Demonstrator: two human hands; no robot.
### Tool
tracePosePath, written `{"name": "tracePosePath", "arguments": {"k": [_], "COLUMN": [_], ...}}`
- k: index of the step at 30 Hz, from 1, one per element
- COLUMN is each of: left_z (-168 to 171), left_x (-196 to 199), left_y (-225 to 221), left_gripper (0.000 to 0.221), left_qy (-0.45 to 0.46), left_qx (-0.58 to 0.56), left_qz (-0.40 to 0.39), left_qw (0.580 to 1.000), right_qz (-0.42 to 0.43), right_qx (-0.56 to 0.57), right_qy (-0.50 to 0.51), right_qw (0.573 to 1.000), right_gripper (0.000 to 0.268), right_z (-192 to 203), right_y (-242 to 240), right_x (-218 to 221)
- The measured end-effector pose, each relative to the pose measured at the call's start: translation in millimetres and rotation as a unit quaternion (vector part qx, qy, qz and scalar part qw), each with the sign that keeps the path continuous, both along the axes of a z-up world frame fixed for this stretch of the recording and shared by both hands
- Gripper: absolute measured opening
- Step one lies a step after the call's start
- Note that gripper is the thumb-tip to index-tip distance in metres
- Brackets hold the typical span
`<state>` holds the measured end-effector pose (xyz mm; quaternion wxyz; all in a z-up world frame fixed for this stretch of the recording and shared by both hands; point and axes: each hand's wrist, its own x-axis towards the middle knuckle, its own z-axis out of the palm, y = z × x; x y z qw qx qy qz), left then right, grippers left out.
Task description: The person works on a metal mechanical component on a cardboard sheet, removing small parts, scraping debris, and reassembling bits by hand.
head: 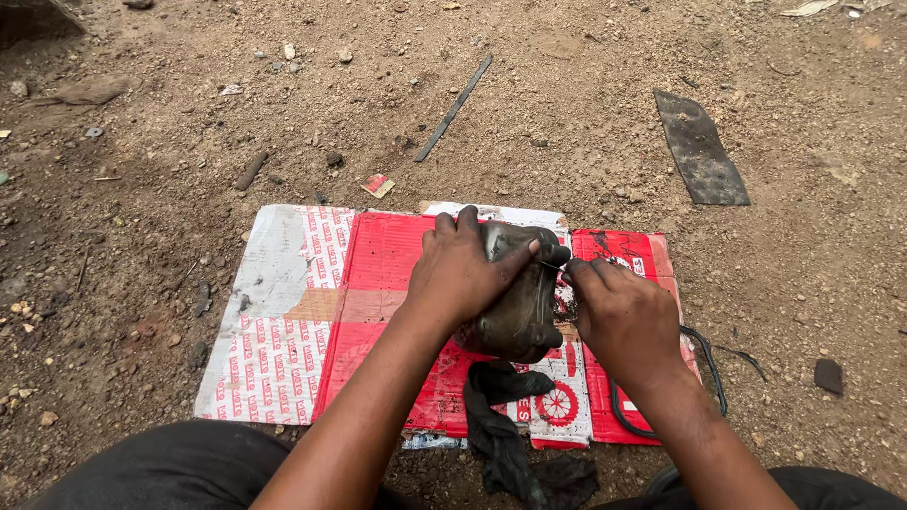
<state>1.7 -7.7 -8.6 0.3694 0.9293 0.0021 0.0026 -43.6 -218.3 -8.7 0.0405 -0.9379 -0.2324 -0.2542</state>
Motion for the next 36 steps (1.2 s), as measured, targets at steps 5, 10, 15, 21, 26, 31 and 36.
{"name": "tracePosePath", "arguments": {"k": [5,10,15,21,26,31,36], "left_z": [9.6,7.7,5.2,-0.3,-0.9,10.0,7.3], "left_x": [1.0,6.0,7.8,7.0,3.2,3.6,1.9], "left_y": [-1.0,9.4,13.3,8.5,-0.8,0.2,5.2], "left_gripper": [0.089,0.083,0.084,0.083,0.083,0.084,0.083], "left_qy": [0.004,-0.008,-0.019,-0.04,-0.034,-0.026,-0.023], "left_qx": [0.055,0.011,-0.034,-0.044,-0.031,-0.026,-0.024], "left_qz": [-0.034,-0.06,-0.077,-0.098,-0.059,-0.058,-0.07], "left_qw": [0.998,0.998,0.996,0.993,0.997,0.998,0.997], "right_qz": [-0.031,-0.026,-0.007,-0.031,0.001,0.025,0.026], "right_qx": [0.046,0.037,0.052,0.179,0.201,0.199,0.129], "right_qy": [0.065,0.033,-0.043,0.028,0.074,0.048,-0.058], "right_qw": [0.996,0.998,0.998,0.983,0.977,0.979,0.99], "right_gripper": [0.011,0.009,0.007,0.017,0.013,0.015,0.015], "right_z": [-18.8,-20.2,-29.6,-63.0,-69.6,-52.8,-36.8], "right_y": [-22.4,-23.0,-19.8,-27.1,-33.3,-36.6,-41.5], "right_x": [17.2,16.6,13.5,13.5,6.9,8.2,16.9]}}
